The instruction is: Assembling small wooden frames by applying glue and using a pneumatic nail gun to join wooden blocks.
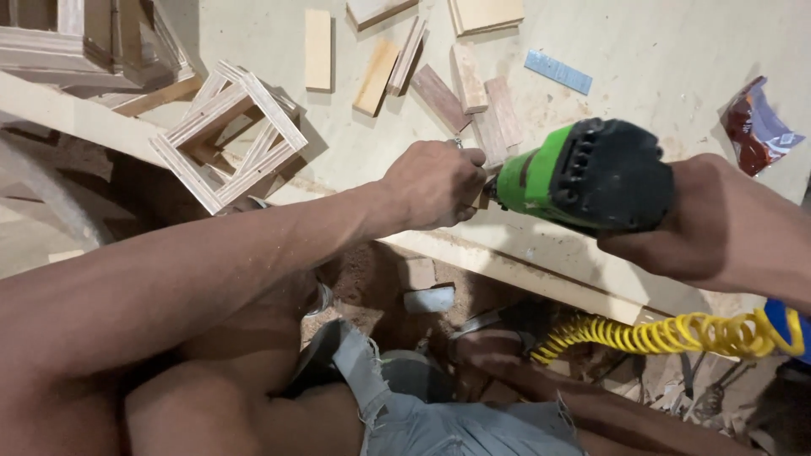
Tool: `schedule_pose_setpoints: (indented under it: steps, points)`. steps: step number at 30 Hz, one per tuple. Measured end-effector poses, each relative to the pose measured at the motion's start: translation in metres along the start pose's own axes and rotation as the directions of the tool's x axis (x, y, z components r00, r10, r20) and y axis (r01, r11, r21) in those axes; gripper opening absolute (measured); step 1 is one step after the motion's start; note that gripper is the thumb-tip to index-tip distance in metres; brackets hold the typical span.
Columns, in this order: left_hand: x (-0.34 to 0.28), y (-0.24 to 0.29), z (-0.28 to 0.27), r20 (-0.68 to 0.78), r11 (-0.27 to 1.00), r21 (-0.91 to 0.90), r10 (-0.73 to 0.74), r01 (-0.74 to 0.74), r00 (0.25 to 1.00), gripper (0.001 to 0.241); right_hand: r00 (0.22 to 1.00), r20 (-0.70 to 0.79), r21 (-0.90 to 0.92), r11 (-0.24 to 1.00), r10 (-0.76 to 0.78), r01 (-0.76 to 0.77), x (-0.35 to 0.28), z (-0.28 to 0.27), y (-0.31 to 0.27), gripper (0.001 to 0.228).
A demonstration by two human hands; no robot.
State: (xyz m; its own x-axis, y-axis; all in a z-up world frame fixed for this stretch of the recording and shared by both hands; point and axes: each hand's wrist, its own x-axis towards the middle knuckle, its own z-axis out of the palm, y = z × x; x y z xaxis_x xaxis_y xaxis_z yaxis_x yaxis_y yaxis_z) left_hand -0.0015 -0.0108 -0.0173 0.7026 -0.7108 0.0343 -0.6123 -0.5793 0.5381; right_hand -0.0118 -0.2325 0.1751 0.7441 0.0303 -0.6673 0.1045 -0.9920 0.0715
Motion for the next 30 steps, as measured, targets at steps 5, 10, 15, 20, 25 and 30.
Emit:
schedule_pose_setpoints:
  steps: [5, 10, 15, 20, 25, 30]
  points:
    - [-0.003, 0.003, -0.01, 0.038, 0.995, -0.08, -0.06, 0.063, 0.997, 0.019, 0.997, 0.002, -0.089, 0.993, -0.081, 0.081, 0.009, 0.003, 0.002, 0.028]
    - [-0.003, 0.001, -0.007, 0.077, 0.998, -0.016, -0.066, 0.067, 0.995, 0.031, 0.996, 0.077, -0.317, 0.948, 0.033, -0.007, -0.002, 0.0, 0.003, 0.033]
    - [-0.012, 0.006, -0.045, 0.247, 0.963, -0.169, -0.165, 0.21, 0.955, 0.049, 0.964, 0.156, 0.389, 0.883, 0.217, -0.262, 0.0, 0.002, 0.025, 0.05]
    - [-0.022, -0.026, -0.031, 0.107, 0.979, -0.197, -0.026, 0.047, 0.994, 0.042, 0.973, 0.209, 0.837, 0.497, 0.098, -0.229, 0.057, 0.097, 0.133, 0.039]
    - [-0.023, -0.017, -0.043, 0.266, 0.86, -0.372, -0.261, 0.348, 0.928, 0.056, 0.988, 0.132, 0.975, 0.192, -0.074, -0.116, 0.106, 0.181, 0.189, 0.04]
    - [-0.015, -0.025, -0.031, 0.234, 0.838, -0.23, -0.446, 0.495, 0.864, 0.05, 0.902, -0.143, 0.85, 0.518, 0.406, -0.099, 0.095, 0.209, 0.142, 0.053]
